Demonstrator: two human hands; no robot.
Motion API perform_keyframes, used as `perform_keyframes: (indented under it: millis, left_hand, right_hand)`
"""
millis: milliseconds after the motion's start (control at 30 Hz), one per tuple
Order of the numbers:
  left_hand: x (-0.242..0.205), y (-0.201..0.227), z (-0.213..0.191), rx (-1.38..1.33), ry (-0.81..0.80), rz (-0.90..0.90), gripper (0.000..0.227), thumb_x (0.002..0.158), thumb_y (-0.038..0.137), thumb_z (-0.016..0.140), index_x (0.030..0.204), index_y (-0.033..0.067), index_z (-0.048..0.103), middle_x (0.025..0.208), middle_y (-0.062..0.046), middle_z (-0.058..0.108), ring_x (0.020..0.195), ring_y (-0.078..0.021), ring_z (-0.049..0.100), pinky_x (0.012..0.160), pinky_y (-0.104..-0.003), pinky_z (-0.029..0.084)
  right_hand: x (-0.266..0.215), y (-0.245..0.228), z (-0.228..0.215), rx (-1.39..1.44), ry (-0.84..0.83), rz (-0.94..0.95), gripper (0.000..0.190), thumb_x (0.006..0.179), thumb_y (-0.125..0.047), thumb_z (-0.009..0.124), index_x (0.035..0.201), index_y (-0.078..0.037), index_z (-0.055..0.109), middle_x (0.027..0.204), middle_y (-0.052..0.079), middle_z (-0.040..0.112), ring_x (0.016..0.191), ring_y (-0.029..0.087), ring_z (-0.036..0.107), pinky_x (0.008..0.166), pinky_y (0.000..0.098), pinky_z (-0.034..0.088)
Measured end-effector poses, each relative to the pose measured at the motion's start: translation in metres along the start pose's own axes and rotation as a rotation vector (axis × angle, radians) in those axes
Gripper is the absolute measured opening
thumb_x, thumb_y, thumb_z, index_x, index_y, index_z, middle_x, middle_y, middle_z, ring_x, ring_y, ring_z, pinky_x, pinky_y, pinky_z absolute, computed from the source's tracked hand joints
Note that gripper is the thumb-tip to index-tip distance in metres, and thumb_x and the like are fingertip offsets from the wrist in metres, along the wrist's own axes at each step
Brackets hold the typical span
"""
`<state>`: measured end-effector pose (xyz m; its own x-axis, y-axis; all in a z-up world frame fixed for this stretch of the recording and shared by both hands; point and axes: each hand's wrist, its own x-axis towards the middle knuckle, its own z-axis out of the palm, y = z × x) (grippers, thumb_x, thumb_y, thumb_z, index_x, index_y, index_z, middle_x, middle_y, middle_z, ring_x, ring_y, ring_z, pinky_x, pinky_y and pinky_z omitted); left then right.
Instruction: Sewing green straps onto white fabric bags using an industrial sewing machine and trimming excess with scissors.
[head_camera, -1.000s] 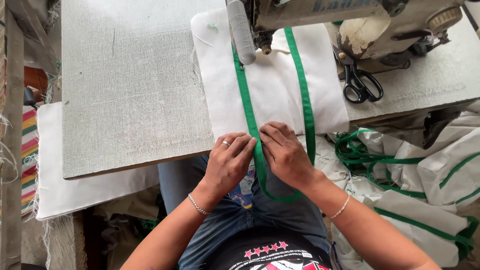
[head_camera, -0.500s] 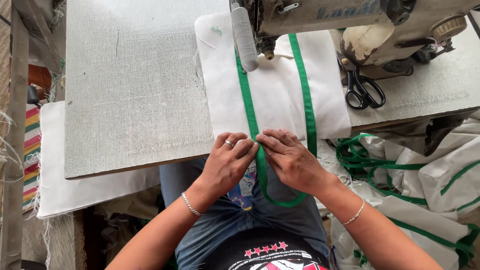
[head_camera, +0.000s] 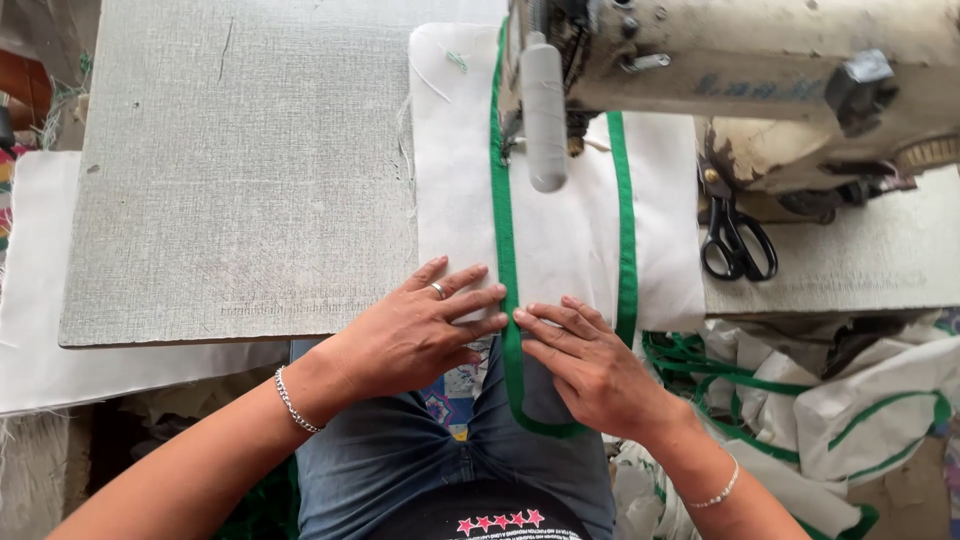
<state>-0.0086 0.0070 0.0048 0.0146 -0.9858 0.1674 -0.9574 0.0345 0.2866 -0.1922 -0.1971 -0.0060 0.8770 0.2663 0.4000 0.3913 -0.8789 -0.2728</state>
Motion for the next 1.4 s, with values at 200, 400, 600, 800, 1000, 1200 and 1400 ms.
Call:
perform_keyframes:
  millis: [200, 400, 600, 800, 1000, 1200, 1400]
  left_hand:
    - [0.022, -0.029, -0.018, 0.017, -0.179, -0.032, 0.044, 0.099, 0.044, 0.054, 0.137, 0.0249, 0.065, 0.15, -0.005, 0.053, 0.145, -0.0354, 0.042, 0.116, -0.065, 0.028]
    - [0.053, -0.065, -0.039, 0.056, -0.296, -0.051, 0.048, 0.102, 0.048, 0.045, 0.142, 0.0258, 0.059, 0.152, -0.003, 0.051, 0.147, -0.0329, 0.039, 0.118, -0.065, 0.027]
    - [0.081, -0.115, -0.045, 0.084, -0.154, 0.012, 0.037, 0.098, 0.045, 0.058, 0.127, 0.0227, 0.066, 0.132, -0.003, 0.061, 0.13, -0.0307, 0.054, 0.107, -0.058, 0.04]
    - [0.155, -0.21, -0.026, 0.127, 0.25, 0.047, 0.014, 0.107, 0.013, 0.056, 0.108, 0.0094, 0.07, 0.114, -0.008, 0.064, 0.101, -0.0292, 0.052, 0.093, -0.051, 0.041]
    - [0.157, -0.21, -0.039, 0.076, -0.11, -0.142, 0.043, 0.109, 0.03, 0.039, 0.147, 0.0161, 0.053, 0.159, -0.005, 0.043, 0.149, -0.0299, 0.029, 0.114, -0.065, 0.024]
    - [0.092, -0.179, -0.048, 0.366, -0.144, -0.333, 0.04, 0.106, 0.033, 0.04, 0.141, 0.0178, 0.05, 0.141, -0.01, 0.052, 0.128, -0.0365, 0.048, 0.087, -0.055, 0.049]
    - [0.012, -0.076, -0.036, 0.268, -0.182, -0.355, 0.042, 0.093, 0.054, 0.067, 0.098, 0.0122, 0.068, 0.096, -0.012, 0.061, 0.073, -0.0403, 0.069, 0.066, -0.053, 0.052]
  right_hand:
    - [0.036, 0.021, -0.01, 0.116, -0.074, 0.102, 0.024, 0.092, -0.005, 0.055, 0.114, -0.007, 0.066, 0.136, 0.01, 0.066, 0.131, 0.031, 0.059, 0.111, 0.0522, 0.041]
    - [0.069, 0.054, -0.013, 0.15, -0.08, 0.148, 0.017, 0.093, 0.0, 0.055, 0.109, -0.005, 0.06, 0.126, 0.015, 0.071, 0.128, 0.032, 0.063, 0.105, 0.0516, 0.046]
    - [0.091, 0.099, 0.004, 0.148, -0.044, 0.147, 0.024, 0.096, 0.0, 0.056, 0.12, -0.002, 0.059, 0.117, 0.021, 0.07, 0.123, 0.041, 0.064, 0.102, 0.0579, 0.046]
    - [0.088, 0.066, -0.016, 0.18, -0.051, 0.155, 0.031, 0.1, -0.003, 0.055, 0.13, 0.001, 0.056, 0.132, 0.018, 0.062, 0.12, 0.038, 0.058, 0.099, 0.054, 0.046]
    - [0.037, -0.052, -0.063, 0.459, 0.043, 0.145, 0.011, 0.098, -0.007, 0.059, 0.106, 0.001, 0.061, 0.115, 0.019, 0.071, 0.101, 0.036, 0.07, 0.088, 0.0446, 0.058]
    - [-0.029, -0.062, -0.064, 0.414, -0.167, 0.254, 0.015, 0.101, -0.017, 0.06, 0.105, -0.004, 0.065, 0.101, 0.01, 0.071, 0.087, 0.027, 0.068, 0.076, 0.037, 0.055]
    - [-0.032, -0.039, -0.07, 0.368, -0.094, 0.358, 0.014, 0.096, -0.021, 0.067, 0.098, -0.008, 0.07, 0.078, 0.004, 0.068, 0.067, 0.021, 0.064, 0.063, 0.0338, 0.051]
